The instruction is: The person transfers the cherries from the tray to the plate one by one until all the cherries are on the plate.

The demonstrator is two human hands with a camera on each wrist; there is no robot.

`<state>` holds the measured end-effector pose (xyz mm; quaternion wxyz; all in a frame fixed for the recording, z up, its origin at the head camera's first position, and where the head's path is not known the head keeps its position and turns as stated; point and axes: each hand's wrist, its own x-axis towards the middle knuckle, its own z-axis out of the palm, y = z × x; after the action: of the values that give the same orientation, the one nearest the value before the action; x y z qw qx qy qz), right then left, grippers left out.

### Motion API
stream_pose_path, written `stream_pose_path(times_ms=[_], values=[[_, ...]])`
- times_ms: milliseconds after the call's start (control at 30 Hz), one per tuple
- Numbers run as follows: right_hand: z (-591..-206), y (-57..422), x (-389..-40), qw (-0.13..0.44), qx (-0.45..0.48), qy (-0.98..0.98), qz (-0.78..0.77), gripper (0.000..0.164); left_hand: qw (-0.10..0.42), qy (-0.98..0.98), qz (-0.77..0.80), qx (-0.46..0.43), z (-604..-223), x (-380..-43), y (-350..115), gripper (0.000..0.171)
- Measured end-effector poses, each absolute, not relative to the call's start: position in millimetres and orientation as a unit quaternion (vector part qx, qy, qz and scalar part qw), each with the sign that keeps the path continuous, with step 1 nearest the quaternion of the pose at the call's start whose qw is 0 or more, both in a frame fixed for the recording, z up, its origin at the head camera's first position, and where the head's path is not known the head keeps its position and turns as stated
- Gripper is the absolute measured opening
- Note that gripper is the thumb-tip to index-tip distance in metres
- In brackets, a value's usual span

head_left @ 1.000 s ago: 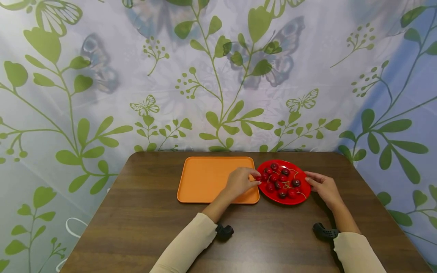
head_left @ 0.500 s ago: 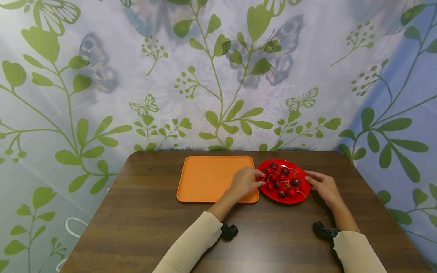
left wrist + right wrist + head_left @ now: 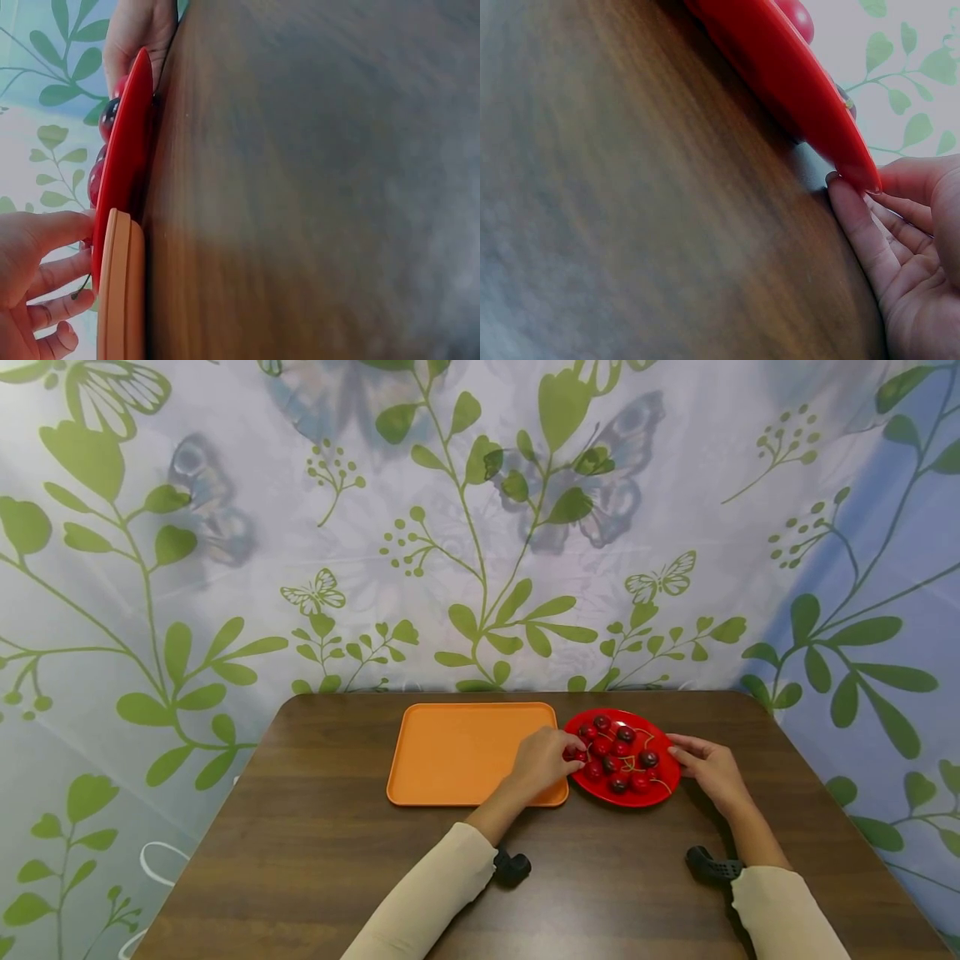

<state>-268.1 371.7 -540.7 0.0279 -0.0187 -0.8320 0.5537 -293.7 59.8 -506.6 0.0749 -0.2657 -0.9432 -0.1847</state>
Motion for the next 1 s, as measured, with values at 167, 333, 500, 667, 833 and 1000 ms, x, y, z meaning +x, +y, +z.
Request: stream_pose_path(times_ms=[167, 333, 500, 667, 833, 1000], values=[[-540.7, 372.3, -269.3, 0.026, -0.026, -0.838, 0.544, 0.051, 0.072, -0.944, -0.182, -0.264, -506.0, -293.8, 62.6, 0.020], [-545.4, 372.1, -270.8, 0.026, -0.028, -0.842, 0.538, 0.053, 0.071, -0.945, -0.182, -0.261, -507.0, -292.7, 60.8, 0.020], [-545.4, 371.6, -270.8, 0.028, -0.021, -0.840, 0.542, 0.053, 0.074, -0.943, -0.192, -0.261, -504.3, -292.5, 57.2, 0.020], [-543.7, 372.2, -271.3, 0.030, -0.019, -0.837, 0.547, 0.052, 0.083, -0.938, -0.211, -0.264, -498.1, -292.8, 53.4, 0.019], [-541.5, 373.1, -271.5, 0.025, -0.017, -0.832, 0.554, 0.054, 0.097, -0.932, -0.231, -0.262, -485.6, -292.8, 45.3, 0.020], [-538.9, 376.2, -270.6, 0.021, -0.011, -0.831, 0.556, 0.055, 0.111, -0.931, -0.235, -0.255, -473.5, -295.9, 33.3, 0.023]])
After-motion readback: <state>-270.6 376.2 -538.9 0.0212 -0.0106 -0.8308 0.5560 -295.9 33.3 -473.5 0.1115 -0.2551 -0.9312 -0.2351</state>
